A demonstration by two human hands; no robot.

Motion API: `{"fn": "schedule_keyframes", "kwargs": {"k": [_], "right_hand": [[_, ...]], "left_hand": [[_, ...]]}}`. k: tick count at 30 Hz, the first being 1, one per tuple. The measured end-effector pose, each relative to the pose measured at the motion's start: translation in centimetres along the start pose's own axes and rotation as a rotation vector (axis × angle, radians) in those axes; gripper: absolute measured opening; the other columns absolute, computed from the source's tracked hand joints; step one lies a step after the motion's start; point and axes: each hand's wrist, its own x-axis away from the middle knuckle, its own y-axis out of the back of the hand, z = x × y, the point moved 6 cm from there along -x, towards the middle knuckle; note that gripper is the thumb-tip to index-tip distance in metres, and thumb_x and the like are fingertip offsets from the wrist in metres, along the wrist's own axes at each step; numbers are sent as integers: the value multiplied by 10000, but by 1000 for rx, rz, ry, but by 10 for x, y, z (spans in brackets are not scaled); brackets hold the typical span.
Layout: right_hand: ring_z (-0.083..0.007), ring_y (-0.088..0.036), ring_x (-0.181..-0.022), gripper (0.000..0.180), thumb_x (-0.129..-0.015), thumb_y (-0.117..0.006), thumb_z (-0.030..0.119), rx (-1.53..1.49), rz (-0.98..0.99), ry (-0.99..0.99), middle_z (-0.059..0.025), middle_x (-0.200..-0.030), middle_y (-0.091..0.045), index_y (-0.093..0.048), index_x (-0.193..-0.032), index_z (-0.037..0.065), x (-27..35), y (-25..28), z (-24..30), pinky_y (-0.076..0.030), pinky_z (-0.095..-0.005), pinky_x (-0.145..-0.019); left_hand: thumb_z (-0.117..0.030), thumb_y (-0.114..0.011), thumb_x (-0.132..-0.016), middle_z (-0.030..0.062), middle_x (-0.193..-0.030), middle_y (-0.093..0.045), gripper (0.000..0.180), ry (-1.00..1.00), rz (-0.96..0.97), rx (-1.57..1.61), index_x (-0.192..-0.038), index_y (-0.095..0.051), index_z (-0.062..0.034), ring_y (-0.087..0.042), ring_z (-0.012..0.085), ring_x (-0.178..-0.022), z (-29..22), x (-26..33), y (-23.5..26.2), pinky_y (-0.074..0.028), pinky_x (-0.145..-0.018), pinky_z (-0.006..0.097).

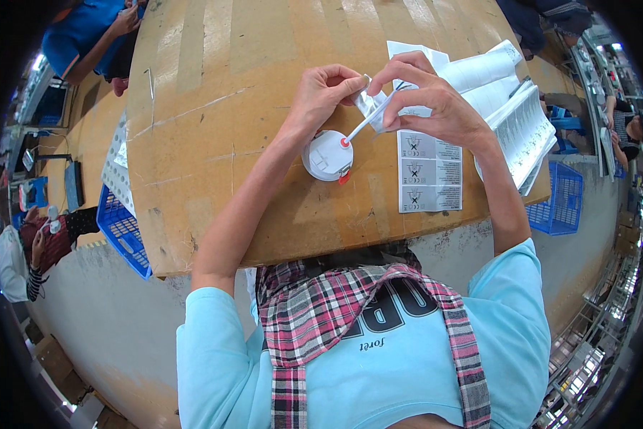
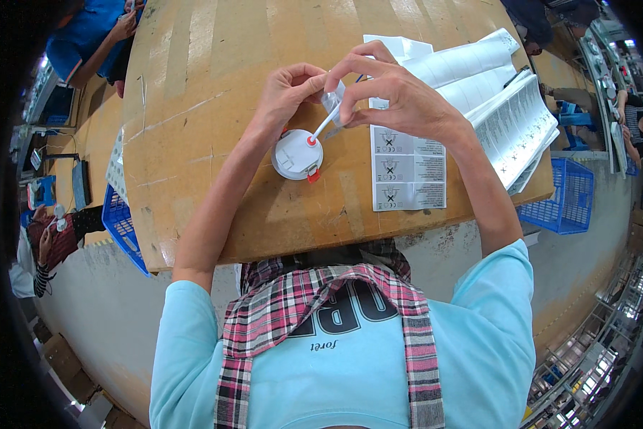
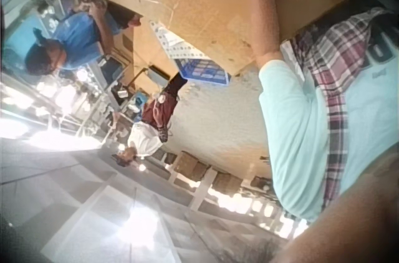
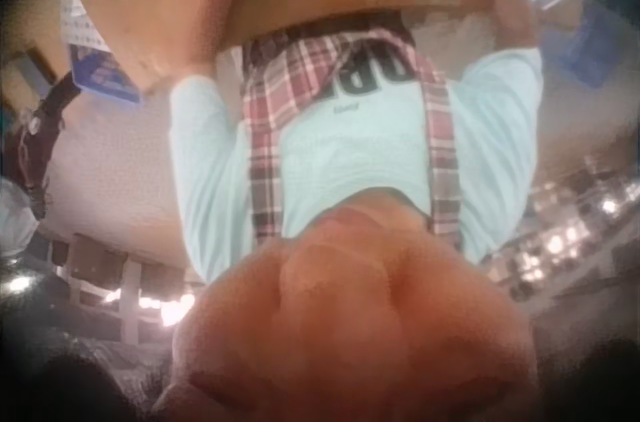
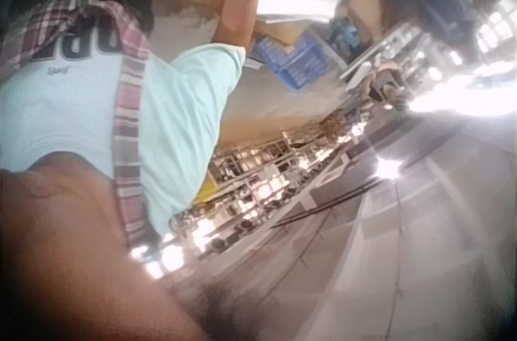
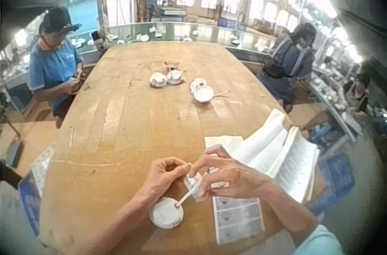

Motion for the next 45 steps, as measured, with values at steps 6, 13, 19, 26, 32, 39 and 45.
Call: {"fn": "schedule_keyframes", "kwargs": {"k": [6,13,19,26,32,39,45], "right_hand": [[-205,-449,-1075,124,-753,-734,128,27,-35,-36,51,-895,-616,-686,-865,153,-2,-6,-8,-384,-377,-986],[-204,-499,-948,101,-809,-685,126,-60,-79,-146,-11,-868,-636,-682,-896,76,-7,-9,-18,-450,-338,-819],[-209,-520,-907,130,-809,-672,105,-56,-100,-208,-64,-869,-644,-671,-902,13,-10,-11,-22,-471,-319,-741],[-214,-521,-914,167,-816,-667,120,-44,-89,-204,-76,-869,-647,-677,-939,9,-15,-14,-21,-468,-323,-772],[-212,-506,-958,230,-842,-628,126,-65,-109,-247,-52,-818,-601,-645,-1052,35,-15,-19,-22,-398,-361,-923],[-162,-508,-858,331,-840,-623,84,14,-159,-217,4,-723,-487,-566,-1166,108,-19,-18,-16,-367,-397,-983],[-159,-530,-733,342,-826,-606,56,-58,-209,-253,15,-680,-464,-560,-1161,103,-19,-15,-16,-262,-437,-1104]], "left_hand": [[-200,-647,-882,29,-769,-657,187,20,-38,47,-885,-669,-14,-590,72,-690,-4,3,-1,-484,-646,218],[-224,-647,-885,16,-798,-655,199,29,-30,92,-906,-659,-26,-600,60,-706,-4,7,4,-491,-668,211],[-201,-628,-897,26,-830,-662,176,38,10,201,-912,-657,-28,-628,80,-769,-11,7,7,-526,-752,251],[-205,-622,-901,38,-853,-668,185,82,59,120,-930,-656,-25,-636,90,-782,-12,4,18,-534,-771,264],[-199,-616,-899,37,-854,-674,175,94,52,109,-931,-660,-33,-636,92,-785,-16,6,21,-527,-783,267],[-196,-633,-882,22,-825,-671,143,144,18,130,-903,-672,-60,-631,87,-771,-15,8,23,-518,-735,251],[-202,-641,-873,10,-828,-670,127,212,-1,188,-900,-678,-83,-629,79,-779,-16,12,23,-512,-695,239]]}}
